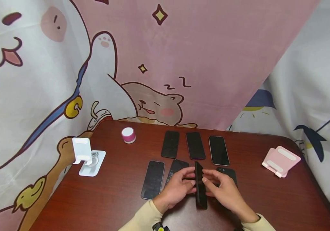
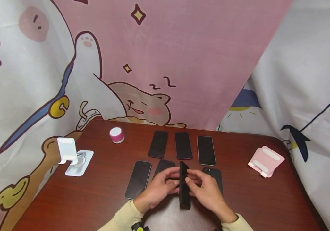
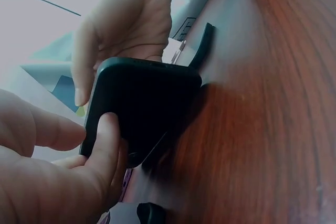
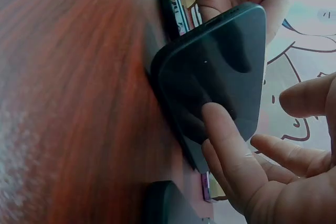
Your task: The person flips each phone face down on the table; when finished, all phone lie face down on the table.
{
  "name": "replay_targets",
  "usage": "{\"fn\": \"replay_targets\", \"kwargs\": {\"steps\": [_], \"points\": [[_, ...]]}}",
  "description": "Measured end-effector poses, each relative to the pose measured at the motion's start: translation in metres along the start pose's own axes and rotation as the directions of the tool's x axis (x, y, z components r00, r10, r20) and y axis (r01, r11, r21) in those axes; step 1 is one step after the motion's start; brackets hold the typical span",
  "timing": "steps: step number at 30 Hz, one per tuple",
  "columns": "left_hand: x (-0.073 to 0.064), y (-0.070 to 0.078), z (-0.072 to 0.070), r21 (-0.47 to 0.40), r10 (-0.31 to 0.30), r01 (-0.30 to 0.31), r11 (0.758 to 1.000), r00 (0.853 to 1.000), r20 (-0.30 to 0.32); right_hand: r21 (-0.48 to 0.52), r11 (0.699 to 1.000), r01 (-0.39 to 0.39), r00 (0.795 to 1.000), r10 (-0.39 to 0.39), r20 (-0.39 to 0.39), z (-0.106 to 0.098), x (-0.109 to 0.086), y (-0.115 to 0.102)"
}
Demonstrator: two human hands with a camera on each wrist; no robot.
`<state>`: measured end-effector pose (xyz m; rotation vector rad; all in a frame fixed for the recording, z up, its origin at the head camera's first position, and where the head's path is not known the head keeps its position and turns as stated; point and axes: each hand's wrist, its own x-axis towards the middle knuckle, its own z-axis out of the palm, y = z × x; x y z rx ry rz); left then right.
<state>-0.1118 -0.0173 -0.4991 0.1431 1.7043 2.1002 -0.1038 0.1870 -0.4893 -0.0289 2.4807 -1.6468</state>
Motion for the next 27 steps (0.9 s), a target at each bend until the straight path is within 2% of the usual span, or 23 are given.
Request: {"fn": "replay_targets", "kwargs": {"steps": [6,10,17,20,23,27], "points": [[0.003,-0.001,0.005,-0.022,-0.011,0.013,1.0,0.998,0.069,0.019,1.0,-0.005,1.0,0.005,0.003,-0.003,-0.001,-0.003],[0.004,-0.001,0.01,-0.001,-0.025,0.025,1.0,0.995,0.101,0.045,0.998,-0.032,0.999,0.032,0.016,-0.004,-0.002,-0.005],[0.005,-0.002,0.013,0.127,-0.029,0.02,0.992,0.997,0.073,-0.011,1.0,-0.027,1.0,0.027,0.008,-0.008,-0.004,-0.004],[0.005,-0.003,0.014,0.15,-0.016,0.005,0.989,0.997,0.071,-0.025,0.999,-0.031,1.0,0.031,0.001,-0.01,-0.004,-0.003],[0.005,-0.004,0.014,0.128,-0.012,0.005,0.992,0.998,0.056,-0.029,0.999,-0.026,1.0,0.026,-0.003,-0.012,-0.005,-0.004],[0.006,-0.004,0.013,0.051,-0.019,0.019,0.999,1.0,0.004,-0.027,1.0,-0.002,1.0,0.002,-0.011,-0.015,-0.008,-0.009]]}}
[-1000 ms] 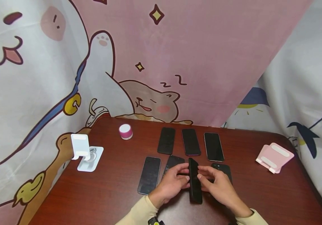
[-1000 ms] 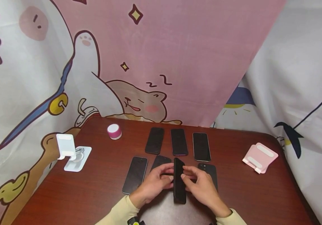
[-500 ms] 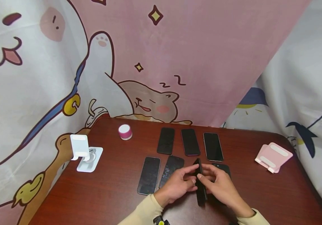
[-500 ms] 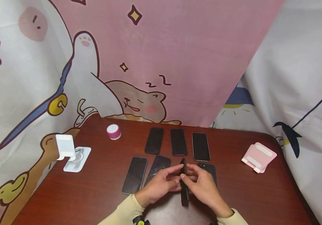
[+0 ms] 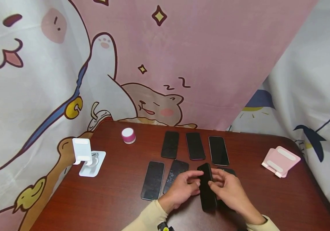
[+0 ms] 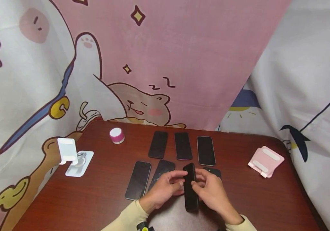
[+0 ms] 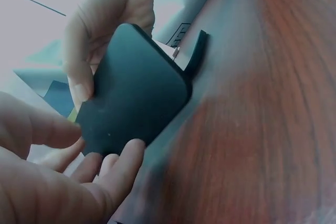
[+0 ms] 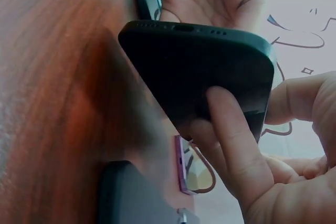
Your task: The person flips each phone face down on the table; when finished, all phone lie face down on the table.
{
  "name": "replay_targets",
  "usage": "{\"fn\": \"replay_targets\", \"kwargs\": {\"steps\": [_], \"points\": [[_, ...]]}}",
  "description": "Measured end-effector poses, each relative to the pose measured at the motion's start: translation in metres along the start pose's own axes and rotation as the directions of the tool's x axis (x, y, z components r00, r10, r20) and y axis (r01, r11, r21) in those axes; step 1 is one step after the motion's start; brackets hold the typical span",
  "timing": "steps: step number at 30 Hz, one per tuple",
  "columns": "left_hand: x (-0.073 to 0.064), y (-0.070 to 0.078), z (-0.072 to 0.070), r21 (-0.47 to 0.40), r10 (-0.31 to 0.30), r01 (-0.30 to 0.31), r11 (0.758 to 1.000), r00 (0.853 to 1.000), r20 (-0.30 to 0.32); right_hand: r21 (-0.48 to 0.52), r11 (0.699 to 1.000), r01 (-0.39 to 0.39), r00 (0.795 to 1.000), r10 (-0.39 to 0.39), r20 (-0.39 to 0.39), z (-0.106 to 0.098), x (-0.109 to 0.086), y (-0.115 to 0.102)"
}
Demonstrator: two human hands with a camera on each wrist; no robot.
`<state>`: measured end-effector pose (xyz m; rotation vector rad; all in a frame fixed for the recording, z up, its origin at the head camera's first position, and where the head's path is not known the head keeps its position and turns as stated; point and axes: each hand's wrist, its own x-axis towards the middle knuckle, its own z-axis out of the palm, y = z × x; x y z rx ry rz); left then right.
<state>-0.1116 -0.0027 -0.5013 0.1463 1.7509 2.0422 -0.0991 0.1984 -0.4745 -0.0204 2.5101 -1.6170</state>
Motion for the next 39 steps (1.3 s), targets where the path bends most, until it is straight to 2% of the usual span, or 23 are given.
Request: {"fn": "replay_targets", "kwargs": {"steps": [5,11,14,19,24,30,39], "points": [[0.002,-0.001,-0.002,-0.094,-0.017,0.012,0.995,0.998,-0.054,-0.001,1.0,0.031,0.999,-0.031,-0.016,-0.005,-0.006,-0.01],[0.0,-0.002,-0.004,-0.127,-0.063,0.062,0.99,0.998,-0.004,0.021,0.999,0.028,1.0,-0.028,-0.011,-0.006,-0.01,-0.019],[-0.003,0.0,-0.003,-0.123,-0.063,0.065,0.99,0.998,0.019,0.035,0.999,0.027,1.0,-0.027,-0.006,-0.005,-0.01,-0.02],[-0.004,0.0,-0.004,-0.118,-0.047,0.049,0.992,0.999,0.024,0.043,0.999,0.023,1.0,-0.023,-0.016,-0.005,-0.01,-0.019],[-0.004,-0.001,-0.008,-0.103,-0.043,0.044,0.994,0.999,0.012,0.042,0.999,0.006,1.0,-0.005,-0.017,-0.004,-0.008,-0.014],[-0.008,0.001,-0.013,-0.063,-0.039,0.039,0.997,0.999,-0.002,-0.007,1.0,-0.017,1.0,0.016,-0.024,-0.003,-0.004,-0.005],[-0.009,0.001,-0.015,-0.022,-0.023,0.023,0.999,1.0,-0.011,-0.034,0.998,-0.044,0.999,0.043,-0.03,-0.001,0.0,0.006]]}}
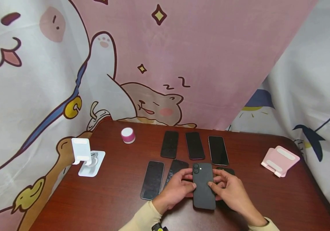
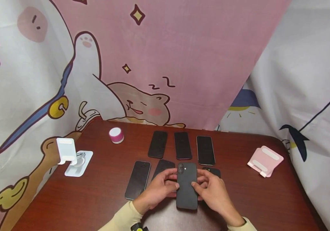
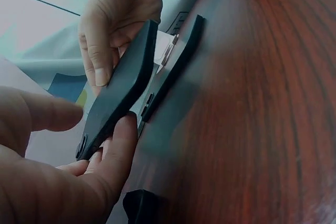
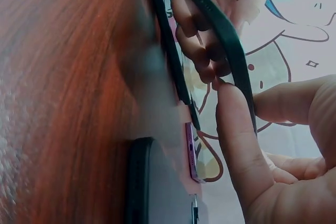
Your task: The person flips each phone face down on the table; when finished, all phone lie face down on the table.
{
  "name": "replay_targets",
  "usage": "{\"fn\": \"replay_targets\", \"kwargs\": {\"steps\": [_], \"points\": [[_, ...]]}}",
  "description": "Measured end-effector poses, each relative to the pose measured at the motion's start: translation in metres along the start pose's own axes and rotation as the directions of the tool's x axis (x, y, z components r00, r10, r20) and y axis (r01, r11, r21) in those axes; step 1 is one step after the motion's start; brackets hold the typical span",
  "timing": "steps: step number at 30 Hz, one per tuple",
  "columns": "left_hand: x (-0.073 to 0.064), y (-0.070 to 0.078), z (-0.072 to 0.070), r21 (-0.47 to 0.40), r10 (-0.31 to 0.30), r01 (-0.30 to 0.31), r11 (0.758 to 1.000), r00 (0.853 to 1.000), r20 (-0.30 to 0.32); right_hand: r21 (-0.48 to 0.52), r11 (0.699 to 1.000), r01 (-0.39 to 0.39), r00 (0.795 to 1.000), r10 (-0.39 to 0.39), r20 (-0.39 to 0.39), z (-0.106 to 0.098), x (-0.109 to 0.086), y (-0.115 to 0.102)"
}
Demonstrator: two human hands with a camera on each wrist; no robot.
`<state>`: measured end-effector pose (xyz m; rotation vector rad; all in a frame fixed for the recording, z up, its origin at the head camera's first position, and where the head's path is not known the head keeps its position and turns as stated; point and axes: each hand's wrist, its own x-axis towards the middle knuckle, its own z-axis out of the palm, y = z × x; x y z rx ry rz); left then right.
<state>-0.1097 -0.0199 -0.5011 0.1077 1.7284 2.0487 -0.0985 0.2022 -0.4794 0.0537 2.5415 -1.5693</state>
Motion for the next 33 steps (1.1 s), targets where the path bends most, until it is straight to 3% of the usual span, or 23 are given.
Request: {"fn": "replay_targets", "kwargs": {"steps": [6,14,17,21,24,28,33], "points": [[0.002,-0.003,0.001,0.137,0.07,-0.066,0.988,0.997,-0.025,-0.003,1.0,0.001,1.0,-0.001,0.001,0.0,0.003,0.005],[0.004,-0.003,0.0,0.333,0.122,-0.106,0.937,0.992,-0.027,-0.047,0.999,-0.019,1.0,0.019,-0.003,0.002,0.006,0.013],[0.005,-0.003,0.0,0.449,0.147,-0.126,0.885,0.989,-0.012,-0.061,0.998,-0.03,1.0,0.03,-0.002,0.004,0.008,0.015],[0.005,-0.002,0.001,0.611,0.172,-0.148,0.777,0.985,0.02,-0.091,0.996,-0.021,1.0,0.021,-0.002,0.006,0.008,0.016],[0.004,0.0,0.002,0.68,0.186,-0.159,0.716,0.982,0.034,-0.111,0.994,0.0,1.0,-0.001,-0.004,0.007,0.008,0.017],[0.002,0.003,0.004,0.688,0.192,-0.151,0.71,0.981,0.017,-0.138,0.99,0.014,1.0,-0.016,-0.011,0.007,0.008,0.016],[0.001,0.005,0.004,0.669,0.183,-0.137,0.731,0.983,0.0,-0.228,0.974,0.006,0.999,-0.014,-0.034,0.007,0.009,0.015]]}}
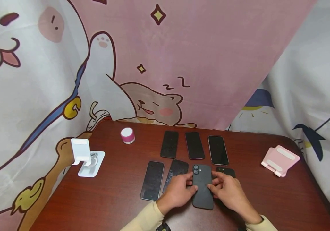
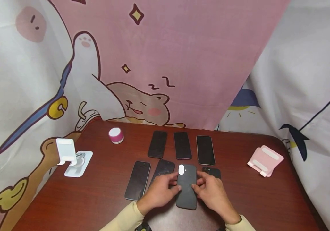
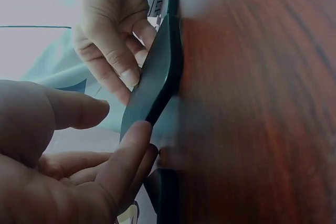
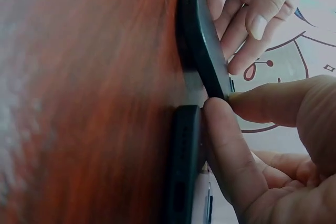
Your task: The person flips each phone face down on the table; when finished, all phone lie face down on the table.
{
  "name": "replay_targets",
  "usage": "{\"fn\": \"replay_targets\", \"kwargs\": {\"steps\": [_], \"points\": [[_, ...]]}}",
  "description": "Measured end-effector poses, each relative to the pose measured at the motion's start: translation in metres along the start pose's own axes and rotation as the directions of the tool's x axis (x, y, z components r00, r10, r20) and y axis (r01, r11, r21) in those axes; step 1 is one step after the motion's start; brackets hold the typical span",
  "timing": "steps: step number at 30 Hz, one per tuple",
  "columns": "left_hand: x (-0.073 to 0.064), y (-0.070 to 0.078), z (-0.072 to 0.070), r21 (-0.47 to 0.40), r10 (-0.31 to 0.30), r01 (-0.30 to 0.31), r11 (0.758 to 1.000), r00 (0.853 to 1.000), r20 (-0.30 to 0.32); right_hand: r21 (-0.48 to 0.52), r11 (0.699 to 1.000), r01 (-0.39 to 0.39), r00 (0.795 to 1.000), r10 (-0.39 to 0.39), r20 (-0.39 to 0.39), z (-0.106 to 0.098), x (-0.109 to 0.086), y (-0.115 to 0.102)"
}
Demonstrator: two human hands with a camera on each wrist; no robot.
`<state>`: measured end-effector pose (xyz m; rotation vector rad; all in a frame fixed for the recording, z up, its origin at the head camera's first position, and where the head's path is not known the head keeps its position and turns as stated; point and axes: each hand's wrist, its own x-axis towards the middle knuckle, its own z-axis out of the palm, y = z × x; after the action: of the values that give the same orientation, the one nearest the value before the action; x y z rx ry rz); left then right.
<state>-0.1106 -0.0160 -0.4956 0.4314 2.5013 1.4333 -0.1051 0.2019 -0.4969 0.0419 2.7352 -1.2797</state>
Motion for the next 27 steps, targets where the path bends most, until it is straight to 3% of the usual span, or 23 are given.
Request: {"fn": "replay_targets", "kwargs": {"steps": [8,17,21,27], "points": [[-0.001,0.0006,-0.0008,-0.042,-0.017,0.017,0.999,1.0,0.011,-0.111,0.993,0.026,1.0,-0.028,-0.012,-0.0033,-0.0021,-0.0018],[-0.0022,-0.0011,-0.0002,-0.067,-0.035,0.035,0.997,0.999,-0.003,-0.107,0.994,0.024,1.0,-0.025,-0.009,-0.0053,-0.0036,-0.0029],[-0.0032,-0.0034,-0.0007,-0.119,-0.039,0.038,0.992,0.999,-0.003,-0.096,0.995,0.02,1.0,-0.021,-0.015,-0.0063,-0.0046,-0.0034],[-0.0035,-0.0079,-0.005,-0.166,-0.019,0.018,0.986,1.0,-0.006,-0.102,0.992,0.067,0.996,-0.073,-0.046,-0.0068,-0.003,-0.007]]}}
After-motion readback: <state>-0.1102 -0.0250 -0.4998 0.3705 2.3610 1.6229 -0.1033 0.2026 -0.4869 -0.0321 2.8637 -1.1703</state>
